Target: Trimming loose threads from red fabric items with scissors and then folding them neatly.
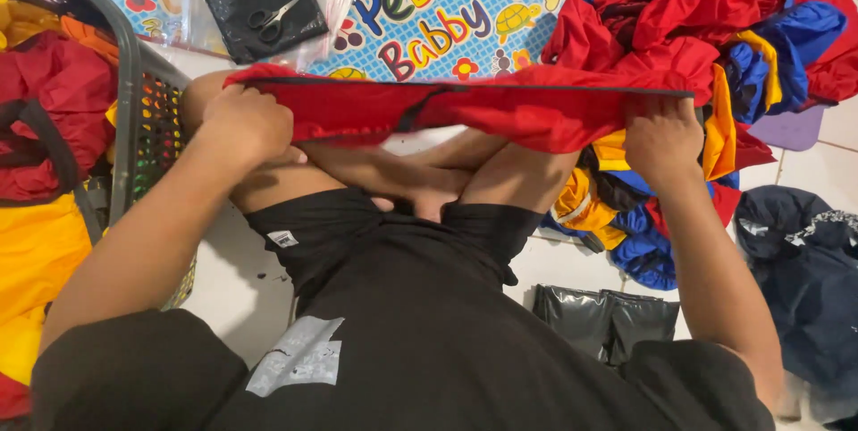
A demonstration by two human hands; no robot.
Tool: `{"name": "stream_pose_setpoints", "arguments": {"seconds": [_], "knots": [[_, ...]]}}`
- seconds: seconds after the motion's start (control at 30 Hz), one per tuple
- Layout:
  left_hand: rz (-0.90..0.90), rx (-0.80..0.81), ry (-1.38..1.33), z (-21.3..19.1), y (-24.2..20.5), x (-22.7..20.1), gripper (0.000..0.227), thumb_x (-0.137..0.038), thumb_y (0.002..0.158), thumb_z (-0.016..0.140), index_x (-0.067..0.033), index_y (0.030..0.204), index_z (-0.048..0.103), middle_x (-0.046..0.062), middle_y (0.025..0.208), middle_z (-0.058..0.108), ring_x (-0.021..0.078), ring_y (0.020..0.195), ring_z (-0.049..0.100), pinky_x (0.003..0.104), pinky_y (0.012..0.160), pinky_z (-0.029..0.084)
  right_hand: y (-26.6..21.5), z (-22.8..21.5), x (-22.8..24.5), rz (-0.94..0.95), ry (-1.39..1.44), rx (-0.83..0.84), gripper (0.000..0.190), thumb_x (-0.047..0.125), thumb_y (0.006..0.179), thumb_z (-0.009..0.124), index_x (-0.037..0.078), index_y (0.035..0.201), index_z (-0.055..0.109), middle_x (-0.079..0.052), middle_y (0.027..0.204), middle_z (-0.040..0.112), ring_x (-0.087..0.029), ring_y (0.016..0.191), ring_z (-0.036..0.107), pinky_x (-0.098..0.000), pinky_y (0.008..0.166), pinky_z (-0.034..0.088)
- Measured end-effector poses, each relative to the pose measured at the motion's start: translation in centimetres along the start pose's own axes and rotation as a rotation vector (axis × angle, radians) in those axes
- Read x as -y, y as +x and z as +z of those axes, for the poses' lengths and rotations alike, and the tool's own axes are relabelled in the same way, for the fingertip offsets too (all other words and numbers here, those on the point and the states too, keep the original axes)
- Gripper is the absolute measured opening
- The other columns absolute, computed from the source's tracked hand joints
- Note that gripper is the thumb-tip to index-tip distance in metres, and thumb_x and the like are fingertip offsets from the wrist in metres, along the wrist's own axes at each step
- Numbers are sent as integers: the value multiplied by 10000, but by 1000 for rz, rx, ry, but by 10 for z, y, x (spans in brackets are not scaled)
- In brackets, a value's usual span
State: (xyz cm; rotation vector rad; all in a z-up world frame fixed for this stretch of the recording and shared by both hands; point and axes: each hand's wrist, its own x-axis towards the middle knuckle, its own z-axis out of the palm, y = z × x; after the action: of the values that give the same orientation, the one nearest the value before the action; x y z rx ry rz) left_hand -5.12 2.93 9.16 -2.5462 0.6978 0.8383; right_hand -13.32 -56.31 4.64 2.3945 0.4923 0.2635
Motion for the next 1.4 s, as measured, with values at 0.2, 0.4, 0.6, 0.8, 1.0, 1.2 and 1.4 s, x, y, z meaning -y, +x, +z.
{"name": "stream_pose_setpoints", "arguments": {"seconds": [0.2, 0.4, 0.6, 0.8, 1.0, 1.2, 1.4], "knots": [[-65, -340, -616, -29, 10, 2, 611, -481, 1102, 410, 33, 987, 719, 263, 975, 743, 527, 924, 673, 647, 1010, 366, 26, -12, -22, 78, 596, 685, 647, 604, 825, 697, 35, 1135, 703, -145, 839, 781, -377, 871, 708, -426, 1152, 361], [-234, -950, -75, 14, 69, 11, 105, -41, 771, 654, -72, 859, 701, 137, 790, 695, 345, 628, 596, 416, 834, 435, 42, -46, -11, 352, 892, 322, 426, 214, 1182, 382, -110, 1018, 605, -316, 919, 689, -522, 889, 633, -587, 969, 416], [-11, -161, -477, -45, 60, 25, 504, -164, 736, 853, 14, 1181, 697, 232, 1100, 749, 461, 994, 688, 523, 943, 482, 58, -82, -25, 594, 1009, 500, 412, 266, 1158, 410, -61, 1199, 657, -239, 1016, 707, -416, 867, 665, -531, 790, 508], [-1, -463, -649, -55, 81, 38, 664, -43, 602, 915, 68, 1196, 641, 279, 1040, 727, 464, 909, 700, 526, 791, 547, 62, -30, -29, 796, 1516, 63, 338, 155, 1207, 551, 54, 889, 497, 0, 774, 444, -90, 637, 434, -309, 691, 678], [-17, -478, -684, -63, 94, 15, 627, -144, 738, 897, 86, 1248, 614, 284, 1111, 717, 433, 996, 708, 515, 882, 539, 88, -10, -48, 916, 1906, -959, 99, 48, 1073, 545, 32, 1040, 637, -59, 1025, 661, -131, 942, 639, -337, 965, 643], [248, -833, -2364, -68, 145, 7, 45, 76, 763, 638, 35, 770, 618, 166, 864, 650, 194, 829, 564, 315, 932, 540, 123, -32, -44, 1309, 2783, -695, 713, 348, 864, 563, -120, 1402, 573, -398, 1366, 632, -558, 1245, 680, -754, 1101, 580], [226, -1848, -1837, -66, 129, -63, 182, 155, 873, 574, -20, 898, 614, 84, 761, 663, 161, 641, 596, 296, 591, 515, 91, 111, 0, 472, 2964, -1337, 334, 313, 1075, 476, 102, 1238, 677, -6, 1233, 751, -104, 1118, 710, -266, 1163, 567]]}}
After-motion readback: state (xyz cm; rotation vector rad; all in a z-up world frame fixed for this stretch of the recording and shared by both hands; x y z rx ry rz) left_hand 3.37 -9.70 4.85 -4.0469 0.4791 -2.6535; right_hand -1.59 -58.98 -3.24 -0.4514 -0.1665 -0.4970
